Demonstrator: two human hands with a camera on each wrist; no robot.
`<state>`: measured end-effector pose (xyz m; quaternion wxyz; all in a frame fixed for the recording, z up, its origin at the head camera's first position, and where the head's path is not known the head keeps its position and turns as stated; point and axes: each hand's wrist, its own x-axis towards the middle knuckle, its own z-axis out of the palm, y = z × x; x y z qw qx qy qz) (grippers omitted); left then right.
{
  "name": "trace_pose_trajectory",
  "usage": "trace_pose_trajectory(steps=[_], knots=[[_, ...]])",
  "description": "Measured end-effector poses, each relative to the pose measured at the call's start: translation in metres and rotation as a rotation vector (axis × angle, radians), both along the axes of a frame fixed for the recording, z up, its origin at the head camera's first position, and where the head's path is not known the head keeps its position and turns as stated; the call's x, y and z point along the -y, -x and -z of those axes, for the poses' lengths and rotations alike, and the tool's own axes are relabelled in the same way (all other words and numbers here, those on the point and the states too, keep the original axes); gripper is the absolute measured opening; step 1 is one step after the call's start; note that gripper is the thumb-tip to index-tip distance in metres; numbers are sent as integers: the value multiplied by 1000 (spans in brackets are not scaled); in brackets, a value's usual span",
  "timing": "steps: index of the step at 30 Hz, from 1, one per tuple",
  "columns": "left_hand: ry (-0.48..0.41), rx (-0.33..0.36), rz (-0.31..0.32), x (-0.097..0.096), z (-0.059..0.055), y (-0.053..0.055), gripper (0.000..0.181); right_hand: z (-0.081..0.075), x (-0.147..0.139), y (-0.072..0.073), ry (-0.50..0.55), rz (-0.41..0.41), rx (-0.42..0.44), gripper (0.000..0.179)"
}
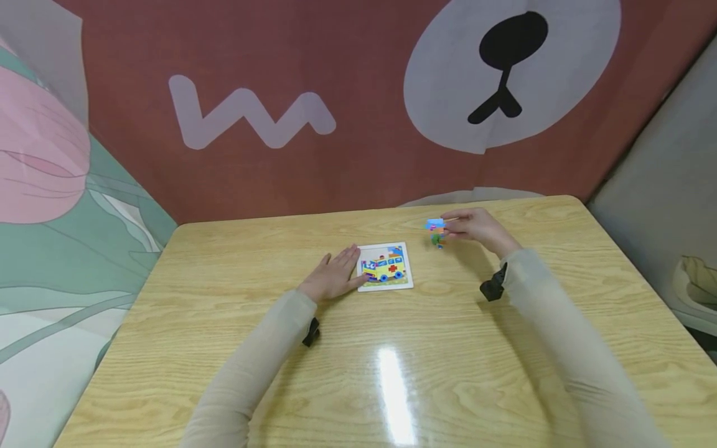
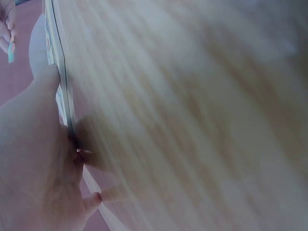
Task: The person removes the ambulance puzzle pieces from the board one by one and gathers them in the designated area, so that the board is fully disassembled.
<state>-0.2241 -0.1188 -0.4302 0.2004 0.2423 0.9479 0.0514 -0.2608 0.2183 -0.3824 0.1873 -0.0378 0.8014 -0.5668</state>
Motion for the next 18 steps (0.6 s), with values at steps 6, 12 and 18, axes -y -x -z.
trace_pose_trajectory(steps=[6, 12, 18], knots=[[21, -19, 1, -1, -1, 1, 78, 3, -14, 0, 5, 14, -5, 49], [38, -15, -3, -1, 3, 3, 79, 10, -26, 2, 30, 43, 17, 49], [29, -9, -5, 0, 3, 3, 79, 17, -36, 3, 43, 60, 55, 51]])
